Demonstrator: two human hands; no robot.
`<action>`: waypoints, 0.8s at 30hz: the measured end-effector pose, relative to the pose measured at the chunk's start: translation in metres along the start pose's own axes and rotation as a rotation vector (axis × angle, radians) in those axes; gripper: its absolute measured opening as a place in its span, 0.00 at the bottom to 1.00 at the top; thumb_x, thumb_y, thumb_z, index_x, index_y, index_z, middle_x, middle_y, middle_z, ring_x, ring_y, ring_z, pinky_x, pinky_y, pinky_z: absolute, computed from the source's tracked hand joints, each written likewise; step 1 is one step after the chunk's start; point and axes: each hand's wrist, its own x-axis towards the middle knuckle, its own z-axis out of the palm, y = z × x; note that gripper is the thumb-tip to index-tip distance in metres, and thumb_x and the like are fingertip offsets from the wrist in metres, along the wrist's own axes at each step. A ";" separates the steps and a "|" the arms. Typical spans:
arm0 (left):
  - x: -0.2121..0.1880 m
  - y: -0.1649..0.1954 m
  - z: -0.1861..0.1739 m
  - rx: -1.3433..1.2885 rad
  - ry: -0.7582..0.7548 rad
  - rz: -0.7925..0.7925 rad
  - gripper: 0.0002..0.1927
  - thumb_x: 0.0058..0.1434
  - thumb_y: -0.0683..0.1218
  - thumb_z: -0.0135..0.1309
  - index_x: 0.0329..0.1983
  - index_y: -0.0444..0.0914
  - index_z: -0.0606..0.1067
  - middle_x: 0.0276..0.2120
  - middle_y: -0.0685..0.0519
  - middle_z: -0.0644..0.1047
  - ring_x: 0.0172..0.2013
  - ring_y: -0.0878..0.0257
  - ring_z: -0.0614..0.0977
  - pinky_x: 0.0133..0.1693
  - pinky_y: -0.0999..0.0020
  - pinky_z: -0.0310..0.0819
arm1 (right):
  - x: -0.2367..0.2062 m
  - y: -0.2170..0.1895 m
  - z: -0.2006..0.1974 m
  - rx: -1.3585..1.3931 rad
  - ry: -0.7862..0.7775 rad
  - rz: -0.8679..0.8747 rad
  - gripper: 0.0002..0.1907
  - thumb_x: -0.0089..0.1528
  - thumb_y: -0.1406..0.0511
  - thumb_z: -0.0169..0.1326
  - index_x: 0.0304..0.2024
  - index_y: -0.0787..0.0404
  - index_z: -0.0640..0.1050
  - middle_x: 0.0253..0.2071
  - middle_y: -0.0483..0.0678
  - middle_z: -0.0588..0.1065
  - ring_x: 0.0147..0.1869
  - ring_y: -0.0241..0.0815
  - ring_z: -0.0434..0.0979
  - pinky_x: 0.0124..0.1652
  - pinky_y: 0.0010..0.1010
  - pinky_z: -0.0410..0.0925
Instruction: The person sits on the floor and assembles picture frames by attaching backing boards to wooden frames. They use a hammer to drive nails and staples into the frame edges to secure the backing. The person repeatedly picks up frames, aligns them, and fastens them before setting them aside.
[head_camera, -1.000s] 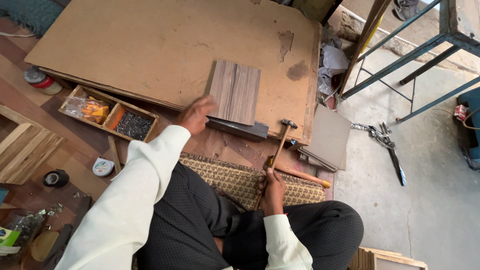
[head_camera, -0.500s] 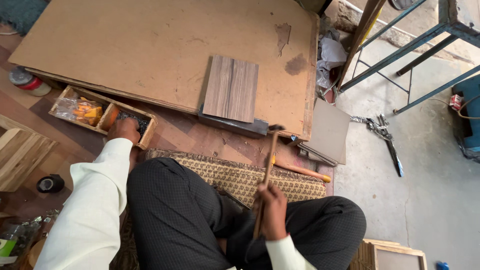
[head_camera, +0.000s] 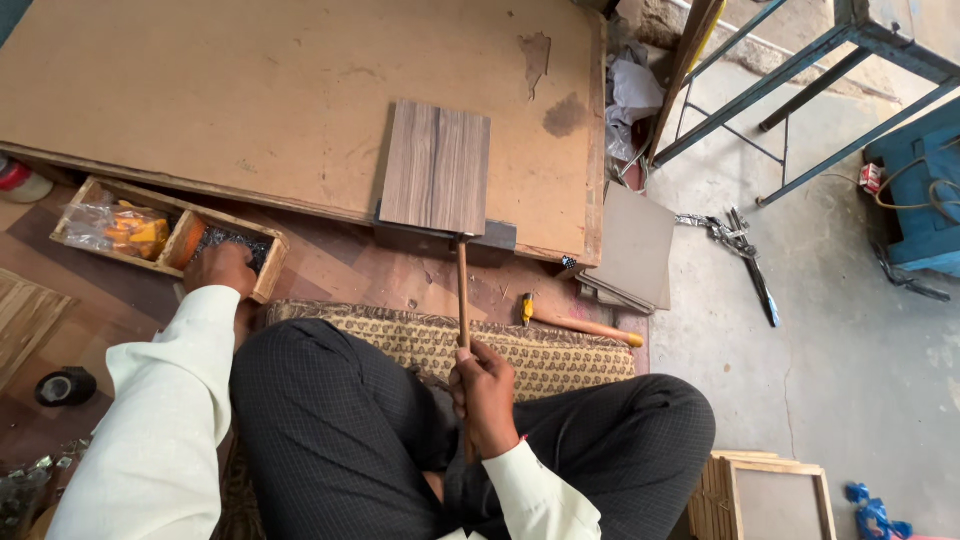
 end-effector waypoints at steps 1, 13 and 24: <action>-0.001 -0.001 0.001 -0.003 0.008 0.002 0.17 0.59 0.42 0.57 0.50 0.50 0.84 0.53 0.44 0.81 0.52 0.43 0.82 0.55 0.50 0.76 | 0.000 0.000 -0.001 -0.005 -0.004 0.012 0.16 0.66 0.66 0.51 0.54 0.68 0.77 0.21 0.45 0.69 0.15 0.32 0.61 0.14 0.25 0.54; -0.019 0.004 -0.007 -0.166 0.127 -0.001 0.07 0.61 0.43 0.58 0.37 0.46 0.86 0.44 0.41 0.83 0.45 0.41 0.84 0.48 0.50 0.79 | -0.004 -0.013 -0.043 0.098 -0.123 0.019 0.18 0.67 0.67 0.47 0.58 0.67 0.75 0.22 0.44 0.71 0.15 0.31 0.61 0.14 0.24 0.57; -0.015 0.005 -0.010 -0.456 0.391 0.182 0.04 0.62 0.38 0.55 0.33 0.36 0.80 0.35 0.43 0.84 0.37 0.50 0.85 0.44 0.53 0.79 | 0.054 -0.023 -0.099 0.607 -0.180 0.125 0.17 0.72 0.60 0.42 0.55 0.62 0.75 0.24 0.42 0.71 0.18 0.27 0.62 0.17 0.17 0.58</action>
